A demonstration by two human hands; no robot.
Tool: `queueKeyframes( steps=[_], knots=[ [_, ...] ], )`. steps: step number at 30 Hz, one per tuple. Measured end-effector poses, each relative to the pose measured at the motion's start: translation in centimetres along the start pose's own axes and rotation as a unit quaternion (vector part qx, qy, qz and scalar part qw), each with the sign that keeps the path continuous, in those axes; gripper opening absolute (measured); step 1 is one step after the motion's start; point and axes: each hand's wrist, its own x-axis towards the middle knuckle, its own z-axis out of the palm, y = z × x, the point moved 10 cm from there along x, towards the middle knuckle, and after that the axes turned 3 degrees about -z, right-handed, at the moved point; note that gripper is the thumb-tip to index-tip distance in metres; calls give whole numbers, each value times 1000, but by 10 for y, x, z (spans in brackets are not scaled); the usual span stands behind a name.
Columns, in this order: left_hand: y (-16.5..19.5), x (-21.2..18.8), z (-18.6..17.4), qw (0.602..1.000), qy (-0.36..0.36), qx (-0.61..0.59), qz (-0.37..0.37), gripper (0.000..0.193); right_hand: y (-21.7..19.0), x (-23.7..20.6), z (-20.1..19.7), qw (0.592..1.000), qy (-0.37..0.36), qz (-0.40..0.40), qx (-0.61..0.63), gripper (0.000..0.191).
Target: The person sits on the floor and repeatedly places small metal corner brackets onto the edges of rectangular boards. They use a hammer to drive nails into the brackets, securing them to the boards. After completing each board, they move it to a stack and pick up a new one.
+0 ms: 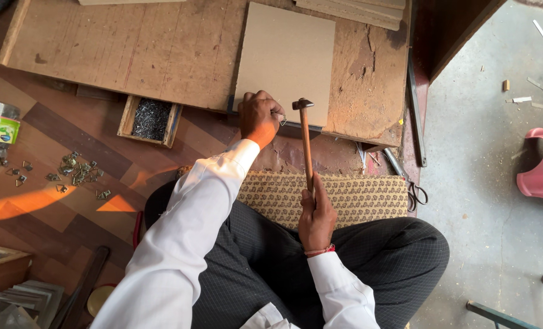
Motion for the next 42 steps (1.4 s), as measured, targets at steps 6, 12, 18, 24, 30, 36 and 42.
queueKeyframes(
  steps=[6, 12, 18, 24, 30, 36, 42],
  knots=[
    [3, 1, -2, 1000, 5, 5, 13, 12, -33, 2, -8, 993, 2, -112, -46, 52],
    [1, 3, 0, 1000, -6, 11, -6, 10, -21, 6, -2, 994, -37, -70, -71, 52],
    [3, 2, -2, 1000, 14, -2, 18, 12, -13, 4, -3, 996, -31, -70, -45, 50],
    [-11, 1, 5, 998, 28, -48, 39, 12, -2, 5, -11, 999, 1, -43, 28, 48],
    [-30, 9, 5, 992, 58, -99, 49, 18, 2, 8, -9, 999, -5, 9, 52, 47],
    [-22, 8, 0, 992, 64, -93, 49, 19, -18, 9, -10, 996, 29, -56, 58, 46],
    [-20, 10, -4, 994, 51, -96, 32, 17, 2, 11, 15, 997, -53, 18, 54, 48]
  ],
)
